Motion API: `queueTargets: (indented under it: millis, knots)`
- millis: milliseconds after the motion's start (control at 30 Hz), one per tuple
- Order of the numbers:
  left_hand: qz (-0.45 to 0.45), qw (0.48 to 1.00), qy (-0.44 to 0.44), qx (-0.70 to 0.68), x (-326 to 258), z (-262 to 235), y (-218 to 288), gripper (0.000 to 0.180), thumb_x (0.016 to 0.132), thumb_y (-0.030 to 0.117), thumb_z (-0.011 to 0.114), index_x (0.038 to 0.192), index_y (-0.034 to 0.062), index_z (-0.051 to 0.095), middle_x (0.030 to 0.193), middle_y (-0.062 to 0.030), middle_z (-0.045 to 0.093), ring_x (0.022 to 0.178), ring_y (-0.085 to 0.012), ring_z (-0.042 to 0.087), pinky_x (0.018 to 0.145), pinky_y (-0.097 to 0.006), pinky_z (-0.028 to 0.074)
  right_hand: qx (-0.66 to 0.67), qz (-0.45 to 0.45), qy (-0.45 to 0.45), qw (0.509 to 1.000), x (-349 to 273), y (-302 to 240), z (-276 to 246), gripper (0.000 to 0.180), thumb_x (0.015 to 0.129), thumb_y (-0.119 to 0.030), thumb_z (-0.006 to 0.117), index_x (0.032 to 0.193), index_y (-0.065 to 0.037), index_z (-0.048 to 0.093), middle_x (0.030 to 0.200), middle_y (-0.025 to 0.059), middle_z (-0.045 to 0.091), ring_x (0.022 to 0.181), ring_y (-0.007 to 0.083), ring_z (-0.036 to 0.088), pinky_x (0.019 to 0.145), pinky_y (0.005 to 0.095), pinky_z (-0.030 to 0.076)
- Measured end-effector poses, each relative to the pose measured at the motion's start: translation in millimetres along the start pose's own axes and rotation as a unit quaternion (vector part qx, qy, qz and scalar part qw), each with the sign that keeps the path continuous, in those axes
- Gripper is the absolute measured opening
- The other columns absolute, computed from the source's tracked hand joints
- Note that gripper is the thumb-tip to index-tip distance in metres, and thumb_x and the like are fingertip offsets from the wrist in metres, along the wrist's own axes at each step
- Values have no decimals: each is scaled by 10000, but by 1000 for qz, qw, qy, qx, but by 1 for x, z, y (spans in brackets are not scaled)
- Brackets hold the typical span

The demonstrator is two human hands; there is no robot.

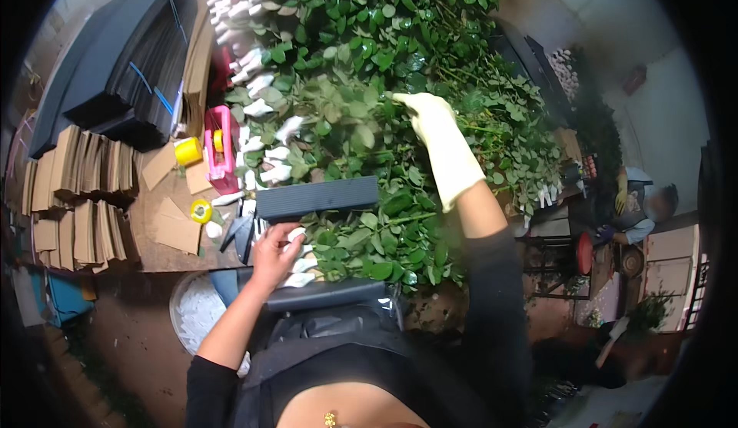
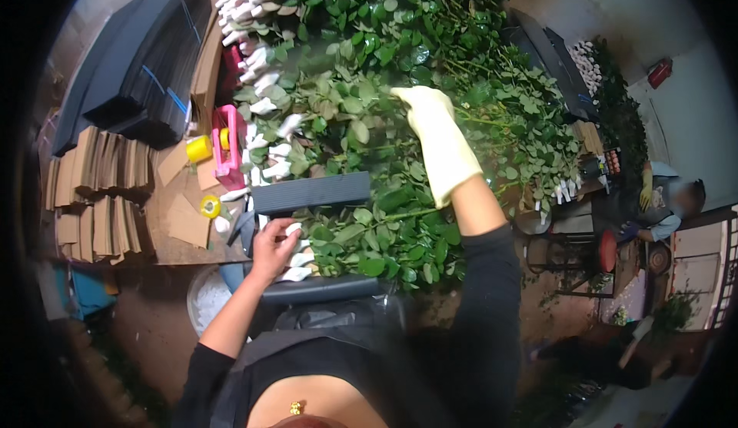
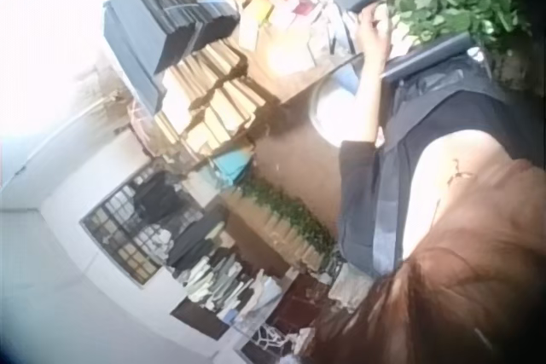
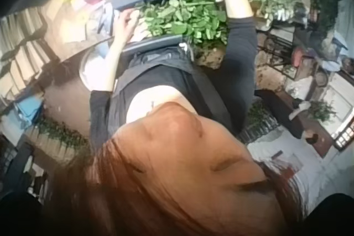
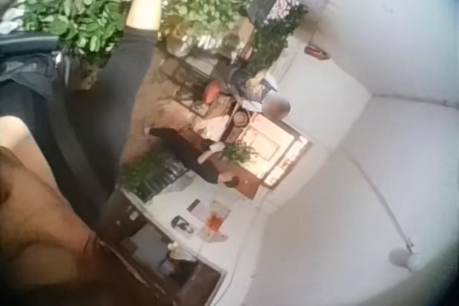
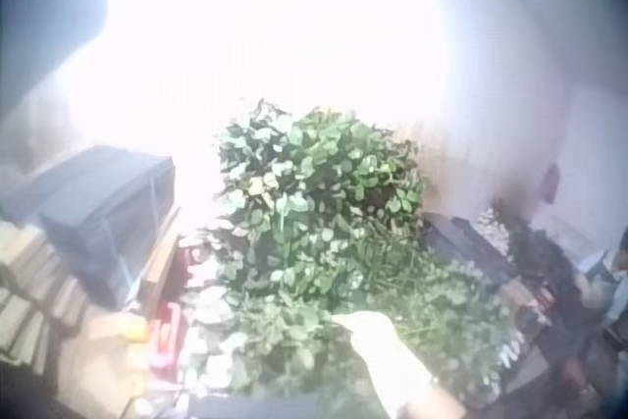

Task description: The person places green leafy stems into a black plastic tray, then inserts pink roses among the leaves. They adjust the arrangement, add more leaves, and close the tray with a lid. The process repeats with additional trays.

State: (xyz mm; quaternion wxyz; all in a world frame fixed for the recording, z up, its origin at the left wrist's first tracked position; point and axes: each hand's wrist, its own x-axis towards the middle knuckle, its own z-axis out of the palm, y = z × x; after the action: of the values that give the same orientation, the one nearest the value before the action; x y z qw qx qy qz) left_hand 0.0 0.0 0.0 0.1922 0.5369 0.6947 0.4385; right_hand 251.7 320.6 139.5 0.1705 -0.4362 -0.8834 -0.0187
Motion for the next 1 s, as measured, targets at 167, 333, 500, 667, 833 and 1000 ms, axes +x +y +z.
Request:
queueTargets:
  millis: [167, 333, 500, 667, 833, 1000]
  knots:
    - [-129, 978, -8, -164, -110, 85, 49, 352, 865, 220, 825, 1160, 62, 715, 964, -115, 719, 788, -196, 705, 704, -312, 567, 178, -170, 68, 967, -158, 2, -85, 392, 804, 129, 597, 1112, -54, 755, 1024, 162, 764, 919, 281, 756, 845, 337, 601]
    - [-70, 992, -49, -96, -102, 87, 28, 231, 850, 149, 736, 1059, 56, 707, 966, -124, 736, 884, -312, 700, 766, -407, 546, 94, -142, -55, 984, -263, 10, -53, 457, 761, 79, 648, 1157, -128, 748, 1135, 122, 755, 957, 273, 746, 835, 333, 609]
    - [-90, 992, -27, -79, -100, 61, 43, 260, 852, 175, 745, 1095, 89, 716, 1026, -101, 757, 941, -298, 733, 823, -389, 576, -181, -144, -201, 952, -272, -12, -50, 454, 875, -45, 615, 1310, -161, 673, 1308, 160, 687, 1201, 347, 658, 1061, 454, 497]
    - [-68, 993, -36, -85, -94, 54, 51, 291, 862, 200, 740, 1115, 79, 662, 985, -148, 738, 939, -340, 724, 795, -422, 567, 162, -114, -219, 955, -212, -115, -106, 484, 928, -298, 673, 1379, -127, 630, 1126, 203, 726, 1001, 374, 716, 886, 462, 568]
    - [72, 996, 34, -32, -86, 56, 43, 322, 875, 219, 765, 1133, 62, 654, 972, -127, 736, 917, -345, 687, 808, -432, 545, -20, -55, -344, 937, -213, -160, -7, 413, 992, -499, 603, 1209, -160, 693, 863, 143, 749, 811, 339, 729, 786, 471, 560]
    - [18, 999, 33, -31, -97, 61, 34, 372, 920, 323, 748, 1104, 19, 639, 916, -212, 605, 877, -391, 598, 800, -489, 492, -67, -71, -333, 938, -216, -161, 15, 360, 1008, -481, 586, 1074, -150, 711, 854, 139, 747, 820, 339, 729, 771, 486, 557]
